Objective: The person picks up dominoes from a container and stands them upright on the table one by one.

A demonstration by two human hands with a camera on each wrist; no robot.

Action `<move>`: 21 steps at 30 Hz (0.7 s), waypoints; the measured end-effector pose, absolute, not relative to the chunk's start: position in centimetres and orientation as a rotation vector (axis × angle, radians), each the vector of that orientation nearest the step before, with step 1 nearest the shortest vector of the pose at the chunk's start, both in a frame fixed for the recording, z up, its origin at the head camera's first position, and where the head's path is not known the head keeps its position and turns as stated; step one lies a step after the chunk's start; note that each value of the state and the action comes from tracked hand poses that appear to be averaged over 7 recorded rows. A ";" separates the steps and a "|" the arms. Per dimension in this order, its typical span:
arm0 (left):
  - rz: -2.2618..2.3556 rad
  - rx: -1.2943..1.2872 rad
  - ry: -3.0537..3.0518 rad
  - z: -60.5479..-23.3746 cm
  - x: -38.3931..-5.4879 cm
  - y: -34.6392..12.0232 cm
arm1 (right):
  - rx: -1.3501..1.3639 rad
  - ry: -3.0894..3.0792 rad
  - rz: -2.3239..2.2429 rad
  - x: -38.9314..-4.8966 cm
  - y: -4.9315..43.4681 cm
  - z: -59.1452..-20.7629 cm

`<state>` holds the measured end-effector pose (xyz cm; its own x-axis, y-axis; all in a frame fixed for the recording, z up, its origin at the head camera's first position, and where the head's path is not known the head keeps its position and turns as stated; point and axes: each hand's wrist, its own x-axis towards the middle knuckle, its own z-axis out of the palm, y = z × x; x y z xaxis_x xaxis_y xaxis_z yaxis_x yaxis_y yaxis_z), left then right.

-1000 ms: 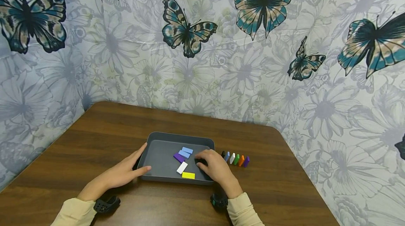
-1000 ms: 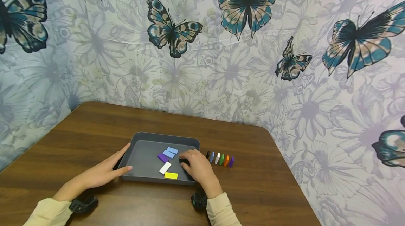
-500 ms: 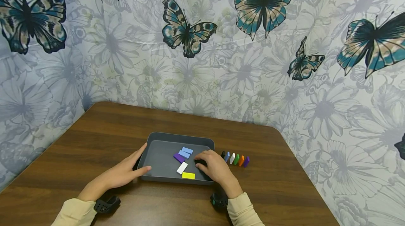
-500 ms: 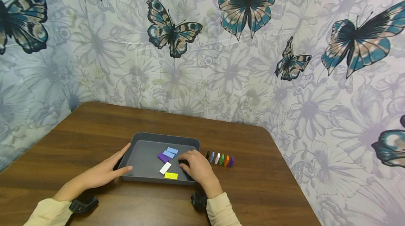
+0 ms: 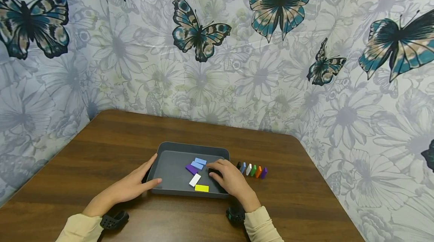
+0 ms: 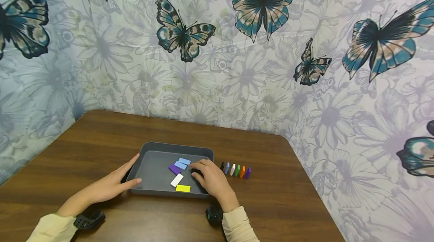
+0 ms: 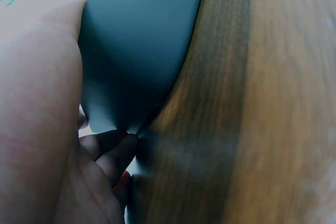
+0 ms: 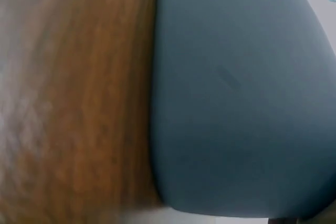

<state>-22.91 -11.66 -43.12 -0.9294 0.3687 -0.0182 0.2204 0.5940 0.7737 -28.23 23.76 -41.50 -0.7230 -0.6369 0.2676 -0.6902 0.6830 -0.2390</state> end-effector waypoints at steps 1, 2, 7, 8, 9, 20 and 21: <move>1.248 0.492 2.642 -43.1 -22.9 -11.7 | 1.084 -2.727 0.498 -28.2 23.8 -41.5; 1.246 0.489 2.641 -43.1 -22.9 -11.7 | 1.084 -2.724 0.504 -28.2 23.8 -41.5; 1.224 0.459 2.634 -43.1 -22.8 -11.8 | 1.082 -2.718 0.569 -28.1 23.9 -41.5; 1.218 0.456 2.633 -43.2 -22.8 -11.8 | 1.078 -2.716 0.597 -28.1 23.9 -41.5; 1.217 0.452 2.632 -43.2 -22.8 -11.8 | 1.074 -2.714 0.626 -28.1 23.9 -41.6; 1.235 0.477 2.635 -43.2 -23.0 -11.8 | 1.068 -2.677 0.777 -28.3 24.1 -41.4; 1.237 0.476 2.634 -43.3 -23.0 -11.8 | 1.062 -2.678 0.784 -28.2 24.1 -41.4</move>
